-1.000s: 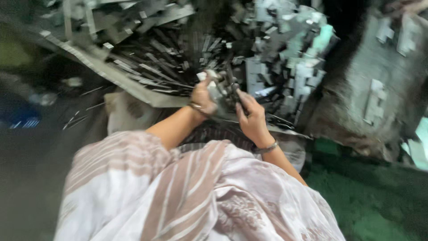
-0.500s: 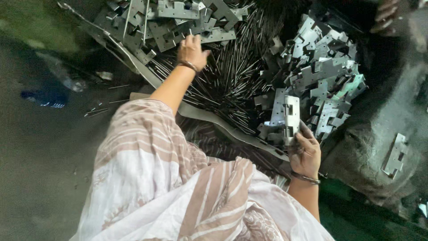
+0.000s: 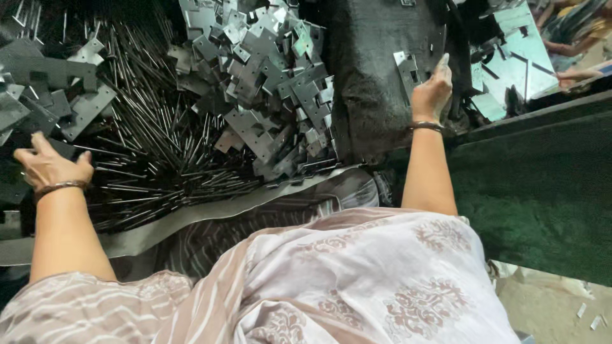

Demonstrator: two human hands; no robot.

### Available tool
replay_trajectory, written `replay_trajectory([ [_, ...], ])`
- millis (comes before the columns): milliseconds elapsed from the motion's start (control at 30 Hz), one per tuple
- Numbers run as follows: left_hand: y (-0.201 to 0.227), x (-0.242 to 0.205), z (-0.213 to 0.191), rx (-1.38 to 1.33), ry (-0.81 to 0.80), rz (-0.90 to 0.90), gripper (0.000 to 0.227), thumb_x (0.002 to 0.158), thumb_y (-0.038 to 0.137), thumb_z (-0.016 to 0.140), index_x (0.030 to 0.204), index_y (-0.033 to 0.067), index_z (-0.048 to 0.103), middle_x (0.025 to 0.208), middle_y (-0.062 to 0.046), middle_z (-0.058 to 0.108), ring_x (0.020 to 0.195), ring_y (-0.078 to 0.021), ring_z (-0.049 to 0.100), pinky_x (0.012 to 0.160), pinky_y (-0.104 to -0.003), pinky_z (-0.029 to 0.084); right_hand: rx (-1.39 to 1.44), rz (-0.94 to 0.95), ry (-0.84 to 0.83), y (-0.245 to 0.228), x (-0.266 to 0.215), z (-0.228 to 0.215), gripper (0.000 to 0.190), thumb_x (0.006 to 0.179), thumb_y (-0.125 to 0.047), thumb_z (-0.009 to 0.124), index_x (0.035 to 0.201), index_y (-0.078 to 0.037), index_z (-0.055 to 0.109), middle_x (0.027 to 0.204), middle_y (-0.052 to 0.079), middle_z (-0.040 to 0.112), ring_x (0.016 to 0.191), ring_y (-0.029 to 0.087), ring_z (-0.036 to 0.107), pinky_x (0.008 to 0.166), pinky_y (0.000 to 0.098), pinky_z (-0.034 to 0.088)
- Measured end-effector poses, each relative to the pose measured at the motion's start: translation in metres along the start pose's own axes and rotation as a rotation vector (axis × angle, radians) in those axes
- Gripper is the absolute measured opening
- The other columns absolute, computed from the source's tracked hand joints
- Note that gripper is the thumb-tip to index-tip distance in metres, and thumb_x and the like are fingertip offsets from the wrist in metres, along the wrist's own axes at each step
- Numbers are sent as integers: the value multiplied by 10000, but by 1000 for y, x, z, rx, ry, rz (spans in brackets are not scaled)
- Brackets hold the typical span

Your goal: The person sits on the floor and sorts small metal parts by hand, picking them from a large pile and placing them into a metal tray. The person occasionally inspects individual pieces before placing them in the tray.

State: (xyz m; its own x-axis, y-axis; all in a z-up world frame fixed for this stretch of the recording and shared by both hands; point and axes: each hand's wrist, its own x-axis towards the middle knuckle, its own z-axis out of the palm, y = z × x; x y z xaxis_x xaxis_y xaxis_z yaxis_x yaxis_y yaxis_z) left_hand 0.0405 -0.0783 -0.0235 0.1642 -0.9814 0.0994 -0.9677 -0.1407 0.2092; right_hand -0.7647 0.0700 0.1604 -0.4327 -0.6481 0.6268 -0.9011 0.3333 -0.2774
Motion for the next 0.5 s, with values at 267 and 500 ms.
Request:
replay_trajectory([
  [267, 75, -67, -82, 59, 120, 274, 158, 970, 178, 766, 1128, 174, 776, 1093, -135, 644, 961, -313, 699, 822, -439, 571, 8, -36, -296, 16, 20, -10, 310, 937, 24, 604, 1219, 13, 734, 1161, 255, 702, 1093, 430, 680, 942, 451, 537],
  [500, 109, -112, -120, -1181, -80, -29, 90, 972, 90, 825, 1038, 110, 767, 934, -40, 733, 836, -163, 693, 732, -307, 553, 540, -484, -405, -174, -29, -41, 254, 988, 10, 711, 1242, 18, 721, 1218, 215, 715, 1140, 368, 709, 995, 423, 576],
])
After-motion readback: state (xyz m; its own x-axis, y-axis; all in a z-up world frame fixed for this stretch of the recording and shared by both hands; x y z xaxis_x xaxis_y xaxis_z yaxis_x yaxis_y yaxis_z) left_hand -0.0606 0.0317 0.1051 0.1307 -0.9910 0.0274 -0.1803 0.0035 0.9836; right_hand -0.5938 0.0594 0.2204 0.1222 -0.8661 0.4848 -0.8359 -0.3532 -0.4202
